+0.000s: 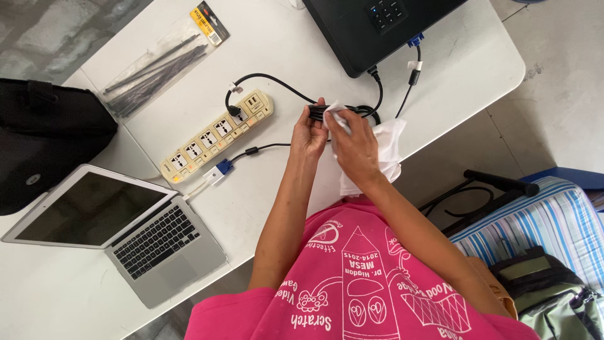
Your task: The person wipes a black power cable with a white cloth, coils it, and plugs connectors into a power strip on the desk. They then reposition the laptop, connect a cable to a projector, and adjust the laptop screen angle.
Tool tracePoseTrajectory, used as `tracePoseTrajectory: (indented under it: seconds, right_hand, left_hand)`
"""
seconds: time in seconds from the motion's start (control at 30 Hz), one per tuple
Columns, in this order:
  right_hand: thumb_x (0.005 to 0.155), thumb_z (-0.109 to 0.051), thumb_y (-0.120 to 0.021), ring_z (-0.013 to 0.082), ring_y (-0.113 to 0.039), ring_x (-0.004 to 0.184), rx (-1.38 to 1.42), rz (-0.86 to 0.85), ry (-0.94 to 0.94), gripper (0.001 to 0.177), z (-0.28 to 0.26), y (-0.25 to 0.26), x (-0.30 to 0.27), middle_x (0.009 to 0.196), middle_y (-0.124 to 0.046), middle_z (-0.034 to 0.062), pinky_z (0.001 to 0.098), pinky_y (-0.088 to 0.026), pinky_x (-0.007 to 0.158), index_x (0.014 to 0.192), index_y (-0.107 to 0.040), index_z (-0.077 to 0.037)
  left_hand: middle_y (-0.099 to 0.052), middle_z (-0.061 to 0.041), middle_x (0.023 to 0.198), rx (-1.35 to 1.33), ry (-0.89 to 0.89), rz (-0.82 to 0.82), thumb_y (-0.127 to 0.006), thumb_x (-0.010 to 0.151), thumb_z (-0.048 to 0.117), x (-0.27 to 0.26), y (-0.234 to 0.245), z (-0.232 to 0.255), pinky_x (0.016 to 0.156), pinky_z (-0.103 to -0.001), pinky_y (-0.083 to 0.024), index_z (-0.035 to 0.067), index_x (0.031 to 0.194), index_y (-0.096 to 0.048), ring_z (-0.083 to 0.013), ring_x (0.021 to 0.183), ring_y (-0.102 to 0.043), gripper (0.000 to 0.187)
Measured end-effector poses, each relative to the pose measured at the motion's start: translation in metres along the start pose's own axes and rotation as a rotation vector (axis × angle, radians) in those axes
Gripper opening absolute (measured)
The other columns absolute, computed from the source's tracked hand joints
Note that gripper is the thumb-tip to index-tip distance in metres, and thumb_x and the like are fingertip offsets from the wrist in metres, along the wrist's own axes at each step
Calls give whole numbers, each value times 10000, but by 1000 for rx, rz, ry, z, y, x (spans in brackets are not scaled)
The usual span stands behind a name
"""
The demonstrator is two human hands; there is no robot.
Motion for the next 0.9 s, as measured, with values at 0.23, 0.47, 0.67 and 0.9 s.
tracePoseTrajectory:
  seconds: [0.23,0.47,0.67,0.9]
  right_hand:
    - [957,21,-661,335,-607,1185,66,29,-126,484,32,5,-10,1377,-536,138,384,-572,893,1413,-655,-142]
    - [954,-24,-698,313,-643,1156,254,124,-56,406,19,13,0,1504,-510,181,358,-575,903,1330,-709,-176]
    - [929,-8,-705,288,-635,1024,217,47,-70,415,21,2,2,1479,-567,188,369,-572,848,1308,-736,-174]
    - [961,22,-627,314,-652,1186,484,36,-203,407,54,2,-5,1500,-507,190,344,-580,899,1327,-678,-150]
  left_hand:
    - [-676,-227,1189,-117,11,40,-543,1053,144,-4,-5,5,996,-434,-541,-55,1174,-495,-289,1147,-681,237]
    - [-686,-228,1186,-39,21,4,-573,1048,157,-1,-7,6,993,-399,-583,-42,1153,-523,-273,1116,-690,231]
    - [-682,-233,1177,-34,25,44,-577,1047,138,-4,-2,8,974,-392,-557,-55,1156,-524,-275,1118,-699,228]
    - [-680,-234,1171,-54,55,44,-573,1038,141,-4,-6,7,968,-446,-556,-63,1147,-522,-287,1104,-694,238]
Point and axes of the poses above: each hand's wrist, its own x-axis towards the middle knuckle, its own y-axis out of the back of the hand, z = x × y, the point moved 10 cm from there along x, towards the middle knuckle
